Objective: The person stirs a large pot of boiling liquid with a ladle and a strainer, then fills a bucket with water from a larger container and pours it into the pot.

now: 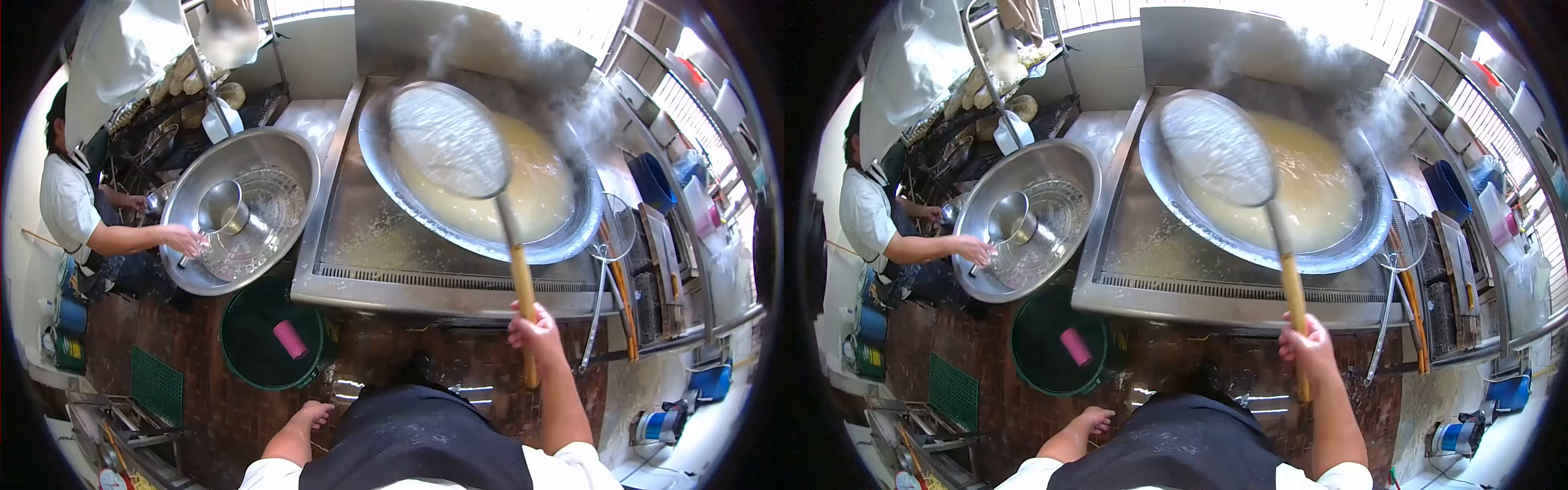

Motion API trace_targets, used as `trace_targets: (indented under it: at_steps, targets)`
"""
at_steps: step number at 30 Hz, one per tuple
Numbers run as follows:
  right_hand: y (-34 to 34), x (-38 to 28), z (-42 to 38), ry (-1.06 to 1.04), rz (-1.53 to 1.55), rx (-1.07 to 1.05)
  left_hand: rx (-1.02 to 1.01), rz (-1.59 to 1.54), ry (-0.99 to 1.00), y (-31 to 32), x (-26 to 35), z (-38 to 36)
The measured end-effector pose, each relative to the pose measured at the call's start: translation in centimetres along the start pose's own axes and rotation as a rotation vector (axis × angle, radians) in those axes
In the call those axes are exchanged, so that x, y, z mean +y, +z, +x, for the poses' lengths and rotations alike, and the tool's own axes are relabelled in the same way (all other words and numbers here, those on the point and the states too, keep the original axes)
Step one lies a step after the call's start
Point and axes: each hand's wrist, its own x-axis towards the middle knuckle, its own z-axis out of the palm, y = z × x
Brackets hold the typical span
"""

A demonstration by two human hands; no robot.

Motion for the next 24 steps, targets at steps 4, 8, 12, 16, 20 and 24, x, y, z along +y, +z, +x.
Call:
trace_targets:
  at_steps: [4,8,12,16,20,24]
  targets:
    - [-7.0,-1.0,6.8,-0.11,-0.145,0.322,0.002,-0.02,0.0,-0.1,2.7,-1.0]
    - [-15.9,-2.3,16.8,-0.09,-0.148,0.428,0.036,-0.136,0.079,0.1,7.4,-3.3]
    - [-23.1,-2.8,29.7,-0.102,-0.399,0.651,0.085,-0.243,0.188,0.4,11.2,-6.8]
    - [-21.7,-3.1,38.8,0.171,-0.553,0.547,0.118,-0.321,0.164,1.8,11.1,-7.8]
    - [-16.3,-2.1,44.5,0.356,-0.57,0.282,0.113,-0.403,0.039,4.5,8.2,-7.9]
    - [-11.0,-5.7,43.0,0.371,-0.651,0.068,0.079,-0.381,-0.106,6.6,4.8,-7.7]
